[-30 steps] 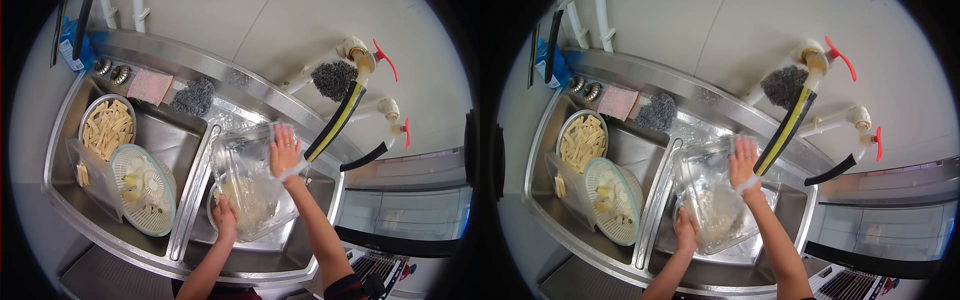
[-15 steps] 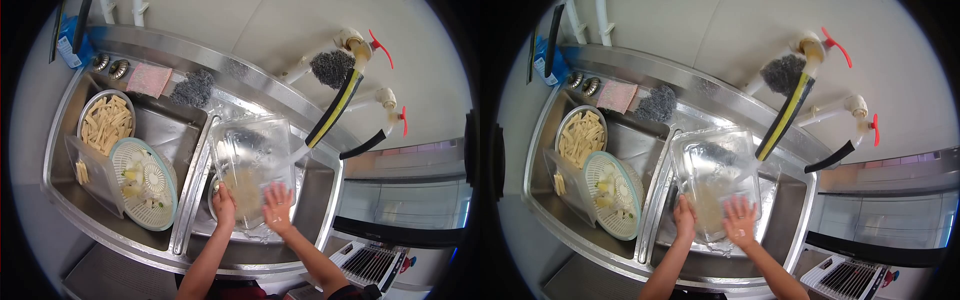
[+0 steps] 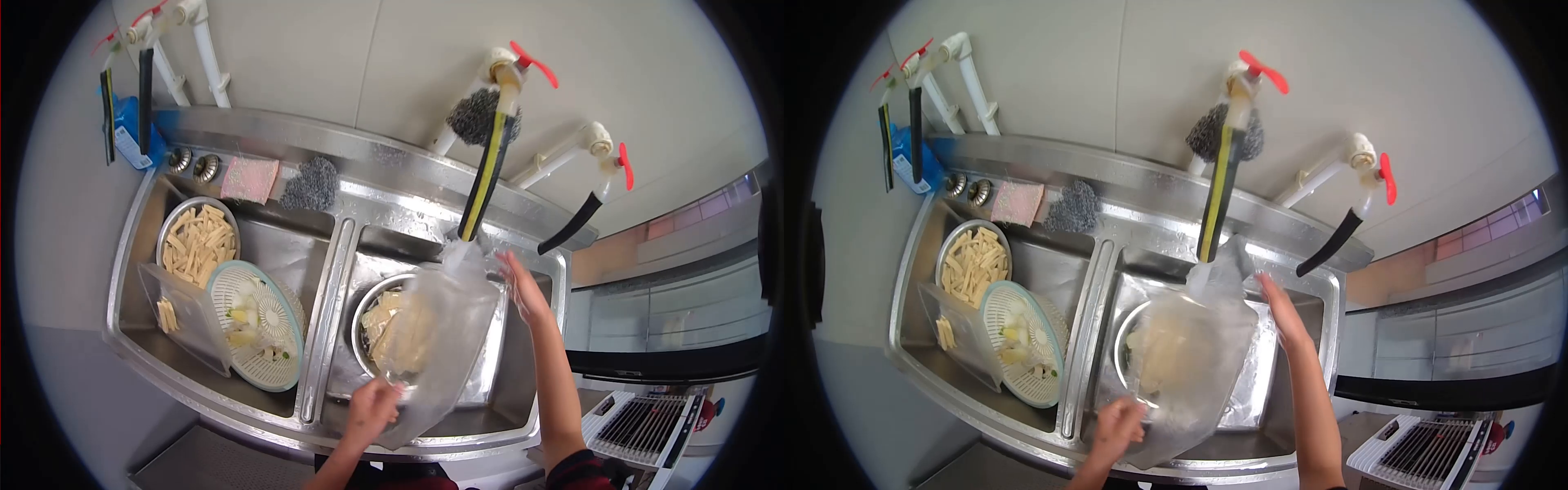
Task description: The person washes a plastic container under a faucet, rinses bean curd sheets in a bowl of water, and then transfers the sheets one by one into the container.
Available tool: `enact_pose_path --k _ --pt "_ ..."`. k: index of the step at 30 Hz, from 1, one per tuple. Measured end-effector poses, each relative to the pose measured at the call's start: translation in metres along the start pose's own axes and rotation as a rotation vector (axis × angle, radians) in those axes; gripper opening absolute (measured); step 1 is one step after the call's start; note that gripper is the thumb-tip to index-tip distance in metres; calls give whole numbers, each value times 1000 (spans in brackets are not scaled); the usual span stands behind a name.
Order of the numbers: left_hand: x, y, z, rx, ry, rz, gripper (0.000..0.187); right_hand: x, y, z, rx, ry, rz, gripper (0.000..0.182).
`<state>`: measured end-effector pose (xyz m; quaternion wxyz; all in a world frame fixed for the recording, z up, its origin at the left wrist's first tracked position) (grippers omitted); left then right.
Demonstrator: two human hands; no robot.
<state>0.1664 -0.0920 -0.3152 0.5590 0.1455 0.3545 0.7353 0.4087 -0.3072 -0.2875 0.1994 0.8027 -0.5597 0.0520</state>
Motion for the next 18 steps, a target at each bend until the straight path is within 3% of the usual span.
enact_pose_path --k 1,2,4,6,9,11,12,16,17,18 --pt "-16 5 10 -180 -186 -88 35 -1 26 -5 -120 -124 -23 73" --pt "-23 10 21 -194 -184 -87 35 -1 48 -4 -241 -245 -48 72" --pt "-48 33 64 -442 -545 -112 37 27 77 5 -164 -263 33 72" --pt "-64 42 77 -521 -716 -148 34 48 99 -6 -138 -338 118 73" --pt "-100 69 94 -1053 -1041 -235 20 59 137 -8 -210 -326 140 73" --pt "-108 60 93 -1161 -1136 -215 20 43 157 4 -277 -749 -63 66" --pt "-110 59 92 -1258 -1216 -189 20 42 162 9 -261 -760 -71 66" --pt "-114 53 81 -1208 -1530 -153 13 20 171 52 -238 -936 -13 75" --pt "-113 43 68 -981 -1645 -244 18 13 169 70 -198 -1040 13 77" --pt "-112 51 71 -964 -1665 -234 18 8 170 82 -162 -1144 38 79"
Point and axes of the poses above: each hand's wrist, its own y-axis away from the middle knuckle, its own x-axis out of the back of the hand, z = x × y, the point moved 7 cm from there along -y, towards the middle knuckle, and after that the axes turned 11 degrees about x, right-handed, at the moved point
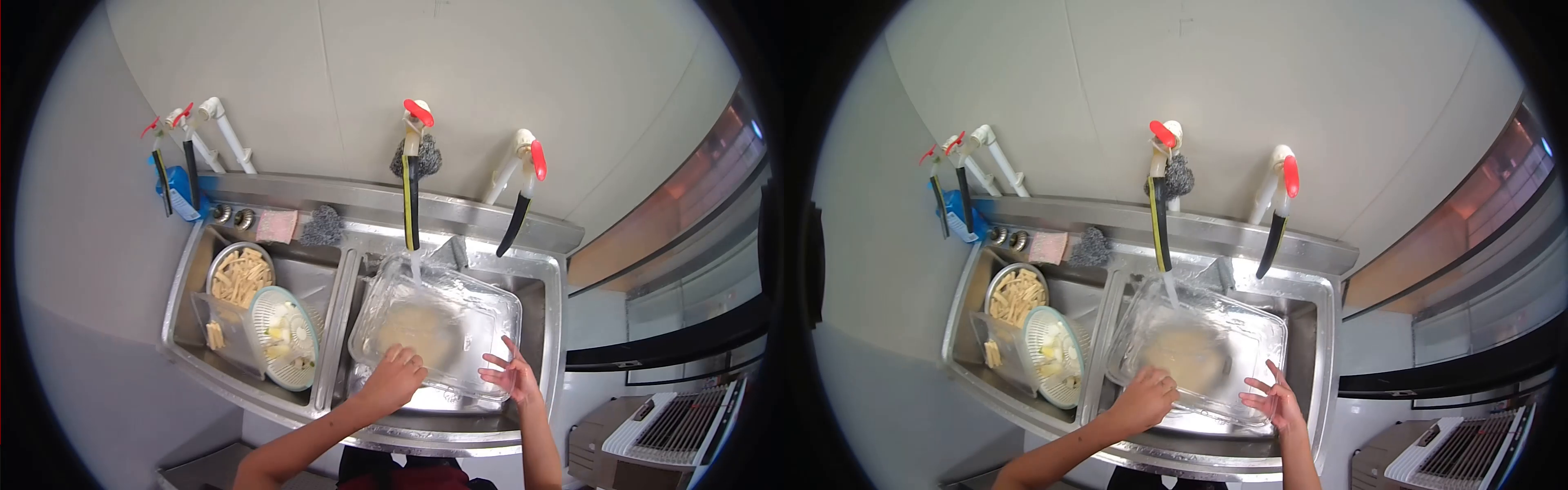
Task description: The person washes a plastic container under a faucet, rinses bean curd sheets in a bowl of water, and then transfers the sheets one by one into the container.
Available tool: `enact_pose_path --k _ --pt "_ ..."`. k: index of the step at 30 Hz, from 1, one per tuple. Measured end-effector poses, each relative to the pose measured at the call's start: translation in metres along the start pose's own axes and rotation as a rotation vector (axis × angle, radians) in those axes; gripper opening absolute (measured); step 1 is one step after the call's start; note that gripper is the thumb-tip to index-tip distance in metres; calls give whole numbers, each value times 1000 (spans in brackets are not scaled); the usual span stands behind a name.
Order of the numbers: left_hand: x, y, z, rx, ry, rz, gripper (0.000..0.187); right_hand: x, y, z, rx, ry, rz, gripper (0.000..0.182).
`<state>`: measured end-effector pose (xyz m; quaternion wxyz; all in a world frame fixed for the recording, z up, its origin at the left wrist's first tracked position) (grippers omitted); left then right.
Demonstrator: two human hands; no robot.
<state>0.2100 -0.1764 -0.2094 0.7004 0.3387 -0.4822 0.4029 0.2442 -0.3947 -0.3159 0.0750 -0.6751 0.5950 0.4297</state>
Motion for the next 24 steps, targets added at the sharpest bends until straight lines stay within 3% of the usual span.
enact_pose_path --k 3,4,6,7,8,9,13,16,18,20,21,22,24 --pt "48 22 -11 271 176 178 55 23 4 35 5 -142 70 77" --pt "49 27 -13 296 168 166 55 32 8 48 12 -234 106 76" --pt "70 50 -28 442 365 486 55 32 19 75 -65 -271 100 69" --pt "68 53 -27 459 539 525 58 24 26 87 -98 -365 142 65" --pt "67 49 -18 434 762 510 61 22 36 98 -131 -452 193 61" --pt "67 46 -4 337 850 537 63 37 41 115 -128 -274 97 46" --pt "91 49 24 225 675 583 57 8 69 145 -92 -302 78 40" --pt "93 89 -19 272 1121 852 47 -15 80 152 -189 -276 100 50" --pt "73 132 -50 296 1178 822 42 -30 90 156 -217 -247 114 58" --pt "38 194 -86 515 1219 897 37 -47 89 153 -119 225 -1 54" --pt "20 226 -102 677 1291 869 35 -53 89 162 -170 295 -44 68" --pt "-2 259 -112 848 1365 822 33 -58 91 170 -171 309 -45 68" --pt "-42 310 -129 961 1384 856 29 -67 92 194 -191 426 -117 67"
Point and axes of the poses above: each hand's wrist, its own y-axis away from the middle knuckle, its own x-axis out of the back of the hand, z = x × y, the point moved 7 cm from there along -y, towards the middle knuckle, and after that the axes turned 11 degrees about x, right-handed, at the moved point
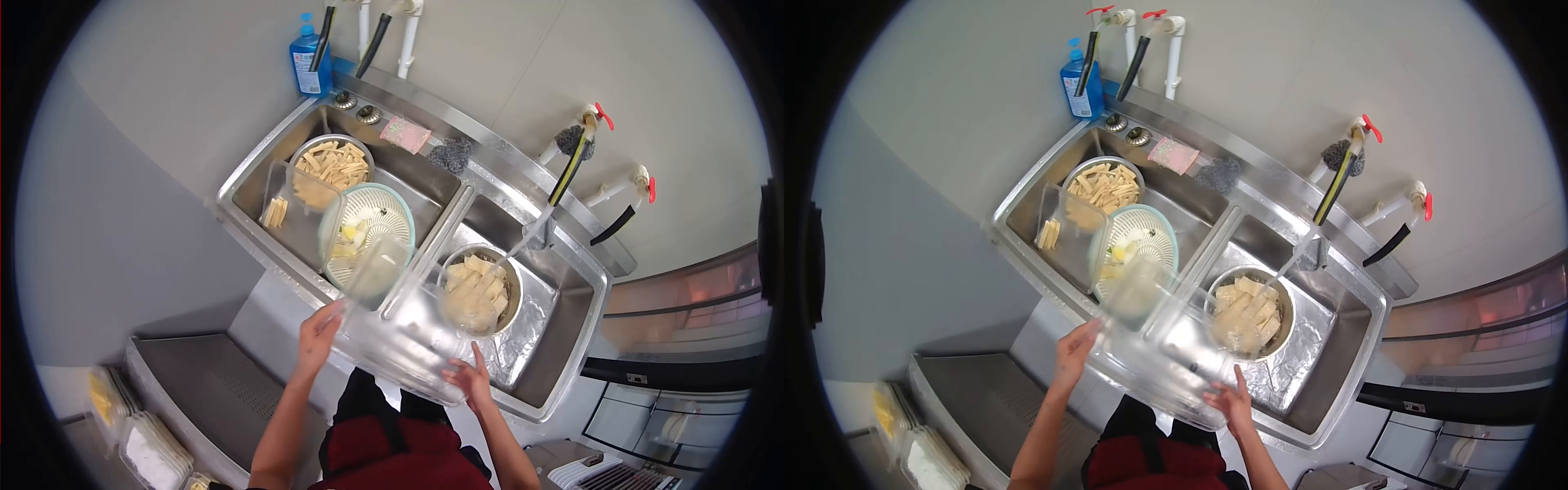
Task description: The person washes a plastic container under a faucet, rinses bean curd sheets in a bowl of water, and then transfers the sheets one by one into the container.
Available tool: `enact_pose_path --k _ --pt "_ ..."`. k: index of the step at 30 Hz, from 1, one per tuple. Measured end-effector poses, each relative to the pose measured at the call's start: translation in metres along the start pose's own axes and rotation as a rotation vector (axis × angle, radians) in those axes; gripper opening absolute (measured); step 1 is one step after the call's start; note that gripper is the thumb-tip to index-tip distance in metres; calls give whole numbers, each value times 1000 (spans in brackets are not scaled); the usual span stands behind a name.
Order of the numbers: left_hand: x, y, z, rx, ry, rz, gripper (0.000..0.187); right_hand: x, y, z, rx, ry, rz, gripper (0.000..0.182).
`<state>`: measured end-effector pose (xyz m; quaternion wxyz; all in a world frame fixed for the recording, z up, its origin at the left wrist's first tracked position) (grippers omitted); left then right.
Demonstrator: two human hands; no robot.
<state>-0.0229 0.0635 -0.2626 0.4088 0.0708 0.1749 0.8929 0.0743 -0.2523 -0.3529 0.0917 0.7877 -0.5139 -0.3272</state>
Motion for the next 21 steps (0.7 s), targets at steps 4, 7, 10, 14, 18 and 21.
enact_pose_path --k 4,7,10,14,18,21 --pt "68 -9 -56 46 -112 166 23 -17 -10 22 189 560 53 60" --pt "86 -17 -58 -65 -317 303 19 -17 -15 34 281 870 63 57" --pt "90 -29 -44 -204 -554 341 18 -35 -15 23 294 921 94 55" --pt "76 -20 -23 -358 -700 419 19 -23 -19 22 277 1016 16 50" --pt "41 21 36 -348 -422 497 17 31 -18 -9 144 671 223 40" --pt "-49 47 30 -275 -254 108 10 92 -39 -30 151 622 342 30"
Point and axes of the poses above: each hand's wrist, its own y-axis away from the middle knuckle, its own x-axis out of the back of the hand, z = x × y, the point moved 7 cm from there along -y, towards the middle knuckle, and after that the axes turned 11 degrees about x, right-handed, at the moved point
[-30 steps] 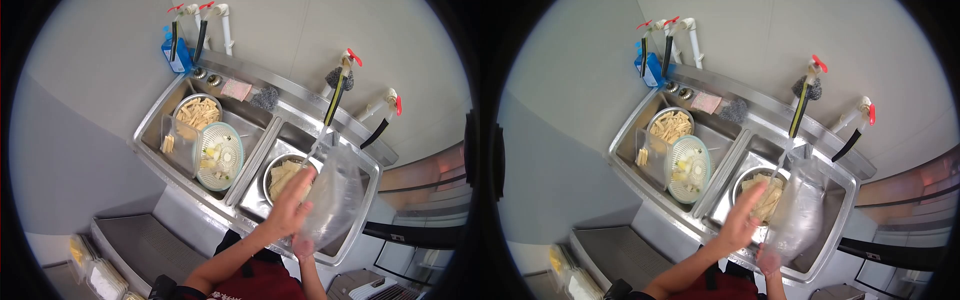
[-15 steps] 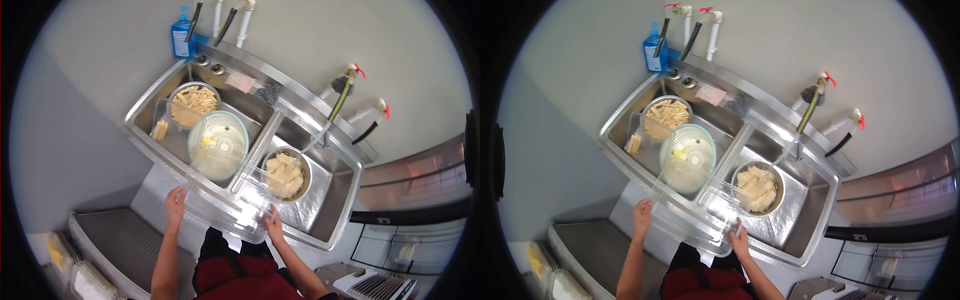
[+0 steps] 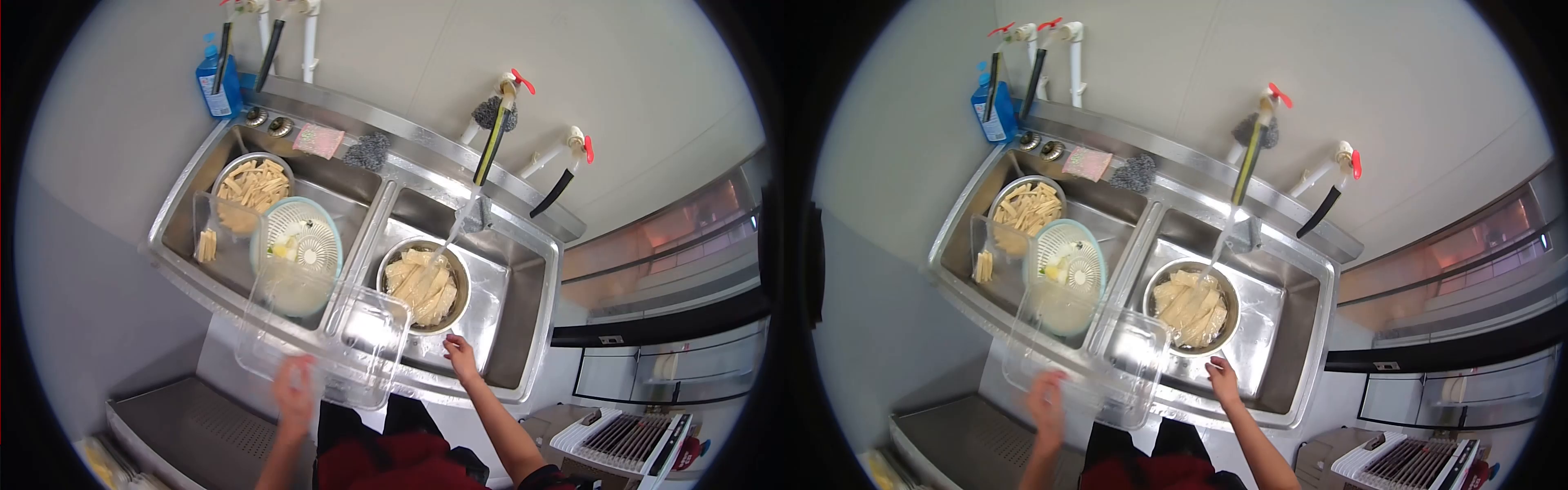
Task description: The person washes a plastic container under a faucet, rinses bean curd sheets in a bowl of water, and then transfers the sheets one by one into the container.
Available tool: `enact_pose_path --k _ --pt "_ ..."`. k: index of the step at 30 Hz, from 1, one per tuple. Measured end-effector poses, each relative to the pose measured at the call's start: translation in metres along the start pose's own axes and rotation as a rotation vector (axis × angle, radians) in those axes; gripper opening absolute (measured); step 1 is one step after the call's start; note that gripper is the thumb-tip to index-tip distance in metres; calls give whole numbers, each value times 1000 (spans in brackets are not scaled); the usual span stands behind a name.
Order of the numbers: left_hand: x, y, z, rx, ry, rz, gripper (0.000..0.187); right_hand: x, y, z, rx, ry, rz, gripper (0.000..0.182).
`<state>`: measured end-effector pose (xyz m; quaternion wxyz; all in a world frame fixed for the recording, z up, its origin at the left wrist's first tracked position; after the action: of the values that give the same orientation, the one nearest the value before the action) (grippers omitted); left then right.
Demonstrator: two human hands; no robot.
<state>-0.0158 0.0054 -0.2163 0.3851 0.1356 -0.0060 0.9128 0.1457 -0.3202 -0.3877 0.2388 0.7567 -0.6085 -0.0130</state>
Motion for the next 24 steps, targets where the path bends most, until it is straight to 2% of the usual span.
enact_pose_path --k 1,3,5,9,12,14,15,17,18,21,23,24 --pt "-39 13 8 -53 51 -167 9 11 -18 7 3 19 9 27" --pt "-126 39 2 127 124 -467 10 23 -59 21 22 79 -27 26" --pt "-203 53 -5 162 137 -613 15 22 -97 28 83 -29 -24 25" --pt "-310 49 -73 381 144 -505 19 6 -168 50 81 -13 -23 27" --pt "-341 29 -109 484 204 -488 19 -3 -204 71 80 32 48 27" --pt "-339 12 -120 506 177 -449 18 -3 -215 68 169 207 156 24" --pt "-335 4 -125 506 159 -415 18 -5 -219 68 156 202 145 24" --pt "-333 -4 -144 572 169 -377 17 -20 -221 70 -32 -103 -48 24" --pt "-331 -8 -148 578 185 -329 16 -22 -217 61 -21 -279 -33 19" --pt "-333 -14 -162 666 144 -290 17 -8 -211 52 21 -265 -45 13" --pt "-331 -21 -170 522 10 -222 20 -5 -209 53 21 -192 -60 9" --pt "-330 -31 -155 339 -126 -179 26 3 -209 31 307 -66 35 10"
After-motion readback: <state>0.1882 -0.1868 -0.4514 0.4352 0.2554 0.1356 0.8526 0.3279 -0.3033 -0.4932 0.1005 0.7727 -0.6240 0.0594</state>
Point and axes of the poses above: each hand's wrist, its own y-axis away from the middle knuckle, its own x-axis out of the back of the hand, z = x × y, the point moved 7 cm from there along -y, towards the middle knuckle, and after that the axes turned 11 degrees about x, right-handed, at the moved point
